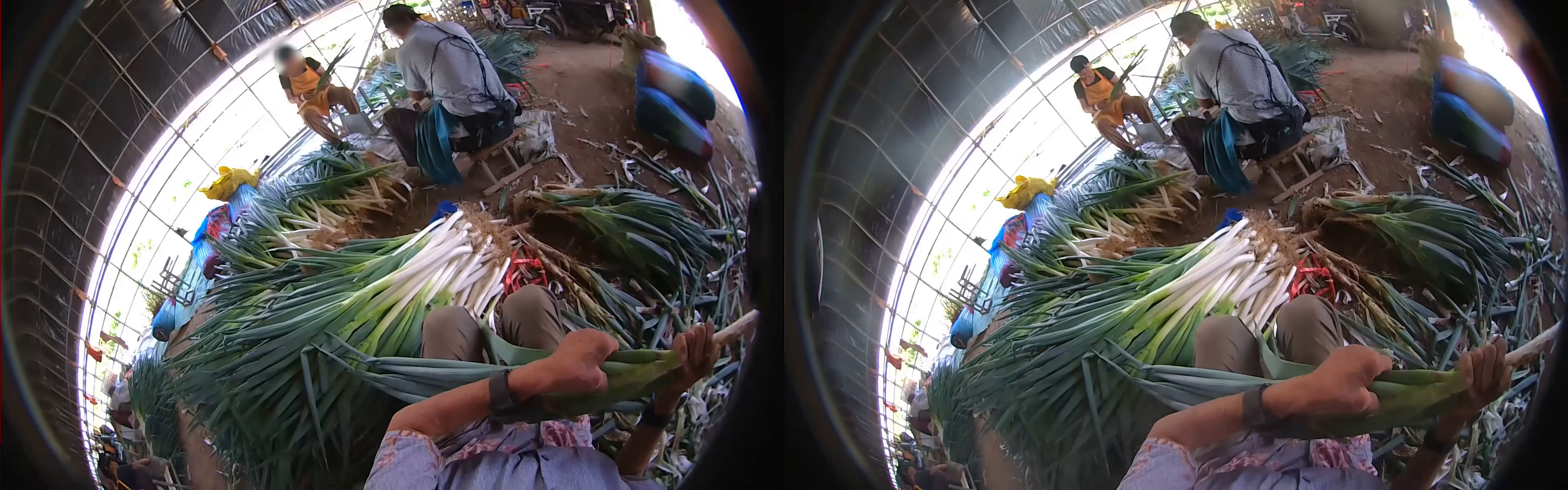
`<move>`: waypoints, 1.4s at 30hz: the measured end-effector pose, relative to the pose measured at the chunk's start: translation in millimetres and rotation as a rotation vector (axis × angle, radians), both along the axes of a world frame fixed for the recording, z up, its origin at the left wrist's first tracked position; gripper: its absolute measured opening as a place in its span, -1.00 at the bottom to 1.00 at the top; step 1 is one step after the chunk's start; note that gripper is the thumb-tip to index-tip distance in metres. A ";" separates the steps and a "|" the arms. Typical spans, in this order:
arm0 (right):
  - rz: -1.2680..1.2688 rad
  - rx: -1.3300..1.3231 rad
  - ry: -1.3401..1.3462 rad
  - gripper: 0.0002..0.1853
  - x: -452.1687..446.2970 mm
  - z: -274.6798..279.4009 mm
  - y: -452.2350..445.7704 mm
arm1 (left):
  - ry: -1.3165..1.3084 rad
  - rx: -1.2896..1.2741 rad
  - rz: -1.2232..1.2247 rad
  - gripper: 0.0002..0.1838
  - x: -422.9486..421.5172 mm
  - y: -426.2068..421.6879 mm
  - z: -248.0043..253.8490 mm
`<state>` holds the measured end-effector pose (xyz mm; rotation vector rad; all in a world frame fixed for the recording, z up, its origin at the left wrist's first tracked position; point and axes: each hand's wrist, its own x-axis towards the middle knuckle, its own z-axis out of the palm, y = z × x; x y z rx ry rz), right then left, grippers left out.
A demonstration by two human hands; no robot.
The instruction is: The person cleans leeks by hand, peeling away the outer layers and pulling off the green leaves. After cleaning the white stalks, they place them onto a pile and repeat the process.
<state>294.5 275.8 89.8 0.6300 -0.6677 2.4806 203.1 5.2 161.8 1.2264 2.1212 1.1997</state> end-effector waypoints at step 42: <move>-0.030 0.408 -0.887 -0.31 7.1 -28.9 -102.9 | -0.264 0.114 -0.040 -0.59 -32.0 -2.9 -22.1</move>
